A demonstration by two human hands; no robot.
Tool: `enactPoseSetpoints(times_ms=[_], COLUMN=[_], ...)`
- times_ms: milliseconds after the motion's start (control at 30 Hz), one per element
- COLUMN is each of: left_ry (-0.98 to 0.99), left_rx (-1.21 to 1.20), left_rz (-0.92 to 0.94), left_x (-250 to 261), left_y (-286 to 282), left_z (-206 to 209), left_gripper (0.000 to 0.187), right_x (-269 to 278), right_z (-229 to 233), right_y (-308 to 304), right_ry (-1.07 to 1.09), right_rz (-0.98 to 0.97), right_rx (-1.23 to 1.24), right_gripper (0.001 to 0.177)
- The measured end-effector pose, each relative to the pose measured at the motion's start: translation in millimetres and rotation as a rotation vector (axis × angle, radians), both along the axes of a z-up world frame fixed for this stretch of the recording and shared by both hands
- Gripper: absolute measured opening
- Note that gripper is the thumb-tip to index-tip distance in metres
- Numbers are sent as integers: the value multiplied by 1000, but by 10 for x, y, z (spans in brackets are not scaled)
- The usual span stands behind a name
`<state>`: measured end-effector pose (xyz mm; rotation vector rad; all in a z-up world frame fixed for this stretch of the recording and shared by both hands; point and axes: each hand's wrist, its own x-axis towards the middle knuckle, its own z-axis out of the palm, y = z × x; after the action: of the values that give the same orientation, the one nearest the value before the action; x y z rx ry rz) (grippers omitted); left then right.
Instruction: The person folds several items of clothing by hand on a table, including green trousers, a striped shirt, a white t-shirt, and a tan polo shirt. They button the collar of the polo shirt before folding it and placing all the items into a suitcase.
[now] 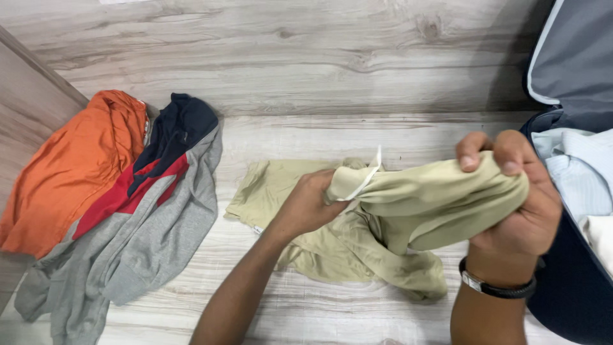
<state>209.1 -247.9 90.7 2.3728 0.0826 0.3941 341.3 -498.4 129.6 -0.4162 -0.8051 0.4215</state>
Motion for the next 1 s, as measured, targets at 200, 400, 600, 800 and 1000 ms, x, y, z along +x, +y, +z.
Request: enactPoseSetpoints(times_ms=[200, 400, 600, 800, 1000], left_ry=[-192, -75, 37, 172, -387], left_rx=[-550, -232, -37, 515, 25], left_rz=[66, 28, 9, 318, 415], left_x=[-311, -542, -640, -720, -578], left_y=[514, 357, 385, 696, 915], left_z=[123, 494, 739, 546, 426], left_gripper=[18, 27, 56, 21, 20], right_x=[119, 235, 91, 28, -50], right_z=[-14, 19, 199, 183, 28], right_y=[-54, 143, 357, 71, -30], right_ry=[-84, -531, -1057, -935, -524], right_rz=[-337, -626, -416, -905, -1010], right_rx=[-122, -1031, -1805, -1112, -765], right_gripper=[12, 38, 79, 21, 14])
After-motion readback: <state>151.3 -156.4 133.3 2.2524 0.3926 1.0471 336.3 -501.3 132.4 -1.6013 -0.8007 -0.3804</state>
